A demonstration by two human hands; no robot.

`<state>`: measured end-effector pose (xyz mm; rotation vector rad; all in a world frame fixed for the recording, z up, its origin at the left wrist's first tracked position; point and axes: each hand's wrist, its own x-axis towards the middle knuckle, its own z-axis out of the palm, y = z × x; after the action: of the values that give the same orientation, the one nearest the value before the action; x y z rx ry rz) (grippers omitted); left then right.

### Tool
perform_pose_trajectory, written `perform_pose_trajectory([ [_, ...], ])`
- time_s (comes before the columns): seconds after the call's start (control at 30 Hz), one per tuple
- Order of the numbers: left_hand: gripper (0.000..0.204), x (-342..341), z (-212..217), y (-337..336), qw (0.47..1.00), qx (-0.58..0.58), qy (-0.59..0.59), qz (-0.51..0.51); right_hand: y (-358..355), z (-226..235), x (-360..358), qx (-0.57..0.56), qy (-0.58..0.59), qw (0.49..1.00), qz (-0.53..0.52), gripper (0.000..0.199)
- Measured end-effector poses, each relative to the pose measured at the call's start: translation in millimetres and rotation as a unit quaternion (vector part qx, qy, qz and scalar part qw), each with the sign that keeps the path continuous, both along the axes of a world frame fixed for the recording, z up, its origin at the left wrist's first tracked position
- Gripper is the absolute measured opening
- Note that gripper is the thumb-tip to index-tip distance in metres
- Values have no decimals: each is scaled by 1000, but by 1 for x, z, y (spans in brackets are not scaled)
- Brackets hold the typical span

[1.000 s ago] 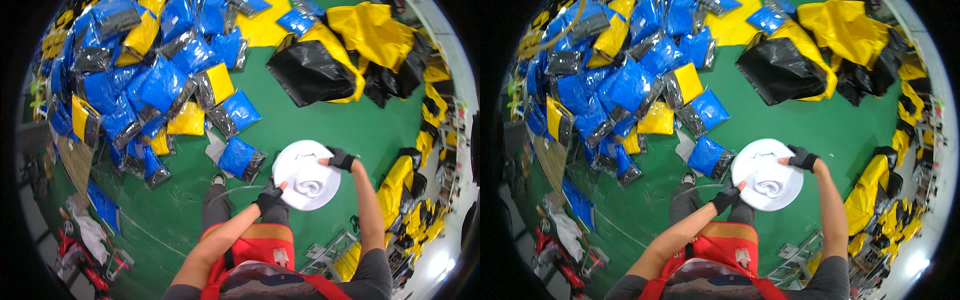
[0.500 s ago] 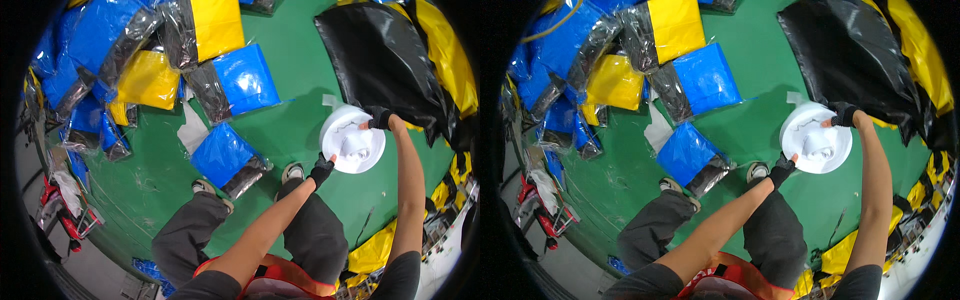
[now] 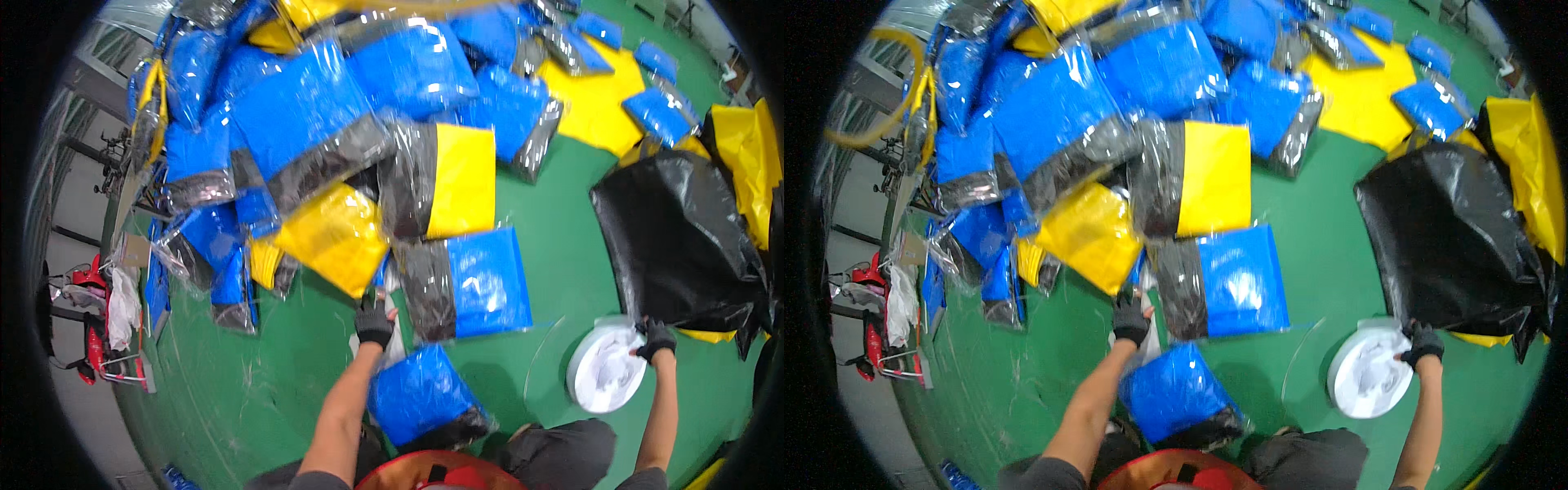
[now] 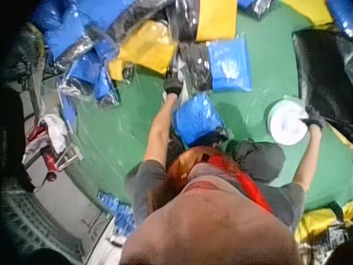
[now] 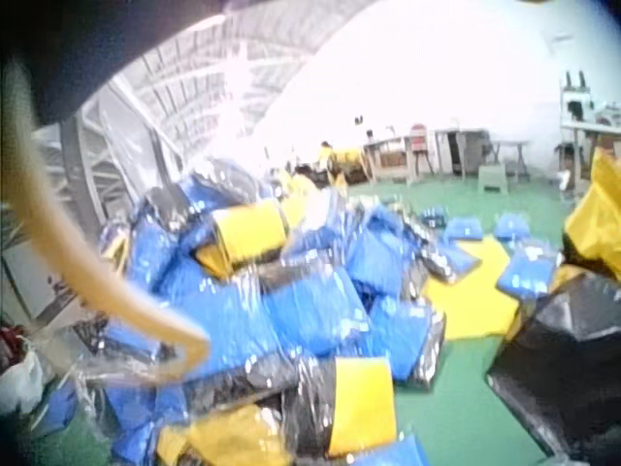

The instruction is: The person folds blue and yellow fabric items, places them into clear plastic bags, and secures the bags with white straps. The person handles the items one at a time, folds them, inserts them into bags, and ties the bags shut.

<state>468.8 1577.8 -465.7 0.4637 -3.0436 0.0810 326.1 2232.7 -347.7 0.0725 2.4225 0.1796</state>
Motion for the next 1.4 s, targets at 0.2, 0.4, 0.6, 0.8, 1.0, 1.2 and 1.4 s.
perform_pose_trajectory([
  [0.2,39,39,8,-67,890,74,-448,-45,-50,35,9,-182,286,940,-32,55],
  [0.4,52,313,169,-264,880,5,-431,202,-135,-86,-89,-211,176,960,46,41],
  [0.6,62,381,221,-194,734,-43,-639,228,-171,-128,-161,-192,226,954,-46,37],
  [0.8,120,220,63,47,895,391,-156,146,-220,-104,-137,-128,391,910,42,68],
  [1.0,104,188,40,103,752,586,-5,302,-293,-133,-11,-409,164,894,-80,118],
  [1.2,72,282,12,163,320,827,82,454,-364,-72,107,-596,-177,783,13,122],
  [1.4,70,218,153,176,437,797,98,405,-209,-56,46,-388,347,853,39,55],
])
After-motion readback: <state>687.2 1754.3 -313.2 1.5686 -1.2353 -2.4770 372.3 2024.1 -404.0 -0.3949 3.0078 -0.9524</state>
